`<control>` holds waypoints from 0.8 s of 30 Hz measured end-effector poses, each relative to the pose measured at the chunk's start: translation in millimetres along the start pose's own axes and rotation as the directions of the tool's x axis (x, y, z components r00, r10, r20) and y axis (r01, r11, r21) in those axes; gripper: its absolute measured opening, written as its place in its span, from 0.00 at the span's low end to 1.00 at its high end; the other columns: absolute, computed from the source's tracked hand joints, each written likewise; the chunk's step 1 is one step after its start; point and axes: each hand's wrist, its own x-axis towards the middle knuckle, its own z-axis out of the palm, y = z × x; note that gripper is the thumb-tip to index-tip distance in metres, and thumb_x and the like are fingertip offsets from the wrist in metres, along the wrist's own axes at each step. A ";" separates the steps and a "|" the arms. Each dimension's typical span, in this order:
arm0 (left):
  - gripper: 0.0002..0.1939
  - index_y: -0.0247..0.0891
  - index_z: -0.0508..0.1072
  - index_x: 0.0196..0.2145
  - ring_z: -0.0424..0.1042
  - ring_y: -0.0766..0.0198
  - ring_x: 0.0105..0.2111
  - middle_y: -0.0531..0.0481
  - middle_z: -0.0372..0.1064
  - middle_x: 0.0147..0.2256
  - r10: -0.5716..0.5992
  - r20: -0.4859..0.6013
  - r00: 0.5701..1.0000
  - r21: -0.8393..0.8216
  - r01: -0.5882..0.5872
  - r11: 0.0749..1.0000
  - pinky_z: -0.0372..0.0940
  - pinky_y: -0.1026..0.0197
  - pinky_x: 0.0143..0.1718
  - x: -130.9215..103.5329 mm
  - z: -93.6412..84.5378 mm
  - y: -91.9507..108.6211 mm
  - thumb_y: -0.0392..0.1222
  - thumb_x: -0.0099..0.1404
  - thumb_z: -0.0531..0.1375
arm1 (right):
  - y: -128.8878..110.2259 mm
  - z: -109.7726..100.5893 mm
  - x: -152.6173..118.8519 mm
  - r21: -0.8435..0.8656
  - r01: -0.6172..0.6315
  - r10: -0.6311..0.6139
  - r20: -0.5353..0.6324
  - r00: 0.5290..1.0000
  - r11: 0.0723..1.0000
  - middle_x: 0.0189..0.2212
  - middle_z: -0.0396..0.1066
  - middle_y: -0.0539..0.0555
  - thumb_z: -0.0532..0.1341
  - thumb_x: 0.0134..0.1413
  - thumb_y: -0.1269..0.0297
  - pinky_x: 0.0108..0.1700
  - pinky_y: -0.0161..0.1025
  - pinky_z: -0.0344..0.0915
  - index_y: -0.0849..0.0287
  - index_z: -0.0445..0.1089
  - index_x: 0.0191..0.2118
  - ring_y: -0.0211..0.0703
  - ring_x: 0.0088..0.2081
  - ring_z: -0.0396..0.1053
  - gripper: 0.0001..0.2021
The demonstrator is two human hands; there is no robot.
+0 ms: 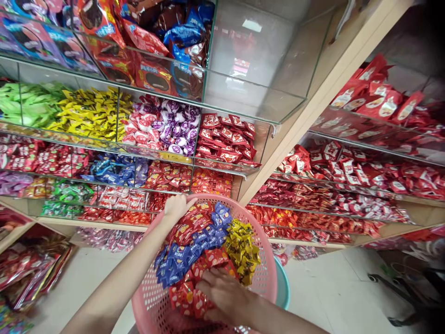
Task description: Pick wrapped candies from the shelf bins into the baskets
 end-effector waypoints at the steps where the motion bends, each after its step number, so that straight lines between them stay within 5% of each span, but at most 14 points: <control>1: 0.39 0.30 0.73 0.36 0.71 0.46 0.36 0.34 0.71 0.34 0.002 -0.001 1.000 0.001 -0.002 1.000 0.64 0.53 0.36 -0.1 -0.3 0.0 0.64 0.60 0.35 | -1.8 3.7 2.0 -0.026 -0.001 0.001 -0.005 1.000 1.000 0.43 0.67 0.57 0.63 0.45 0.53 0.47 0.44 0.62 0.60 0.64 0.45 0.51 0.44 0.64 0.22; 10: 0.39 0.31 0.73 0.36 0.71 0.47 0.36 0.34 0.71 0.34 0.005 -0.015 1.000 0.000 -0.005 1.000 0.64 0.53 0.35 -0.6 1.3 -1.1 0.65 0.60 0.35 | -10.6 20.1 12.5 -0.107 -0.064 0.067 0.024 0.997 0.992 0.41 0.69 0.58 0.64 0.41 0.48 0.47 0.44 0.63 0.61 0.65 0.44 0.52 0.45 0.65 0.27; 17: 0.39 0.30 0.73 0.36 0.72 0.46 0.36 0.34 0.71 0.33 -0.003 -0.021 1.000 -0.009 0.002 1.000 0.64 0.52 0.35 -0.5 4.3 -1.8 0.65 0.60 0.35 | 26.8 -50.4 35.6 -0.024 -0.125 0.116 -0.231 0.966 0.992 0.36 0.70 0.56 0.53 0.57 0.57 0.40 0.40 0.62 0.59 0.66 0.38 0.46 0.39 0.67 0.12; 20: 0.39 0.30 0.73 0.36 0.72 0.46 0.36 0.34 0.71 0.34 -0.001 -0.024 1.000 -0.012 0.001 1.000 0.64 0.52 0.35 -0.3 5.4 -2.2 0.65 0.60 0.35 | 60.1 -82.2 68.3 0.097 -0.240 0.258 -0.418 0.871 0.966 0.36 0.69 0.55 0.53 0.57 0.62 0.42 0.38 0.60 0.58 0.66 0.38 0.44 0.40 0.66 0.08; 24: 0.40 0.30 0.73 0.36 0.72 0.46 0.35 0.34 0.72 0.33 0.007 -0.032 0.999 -0.011 -0.007 1.000 0.64 0.52 0.34 -0.2 5.9 -2.8 0.67 0.59 0.36 | 102.1 -104.9 117.8 0.150 -0.321 0.352 -0.491 0.797 0.935 0.43 0.66 0.58 0.53 0.56 0.68 0.45 0.39 0.58 0.60 0.65 0.44 0.45 0.45 0.63 0.10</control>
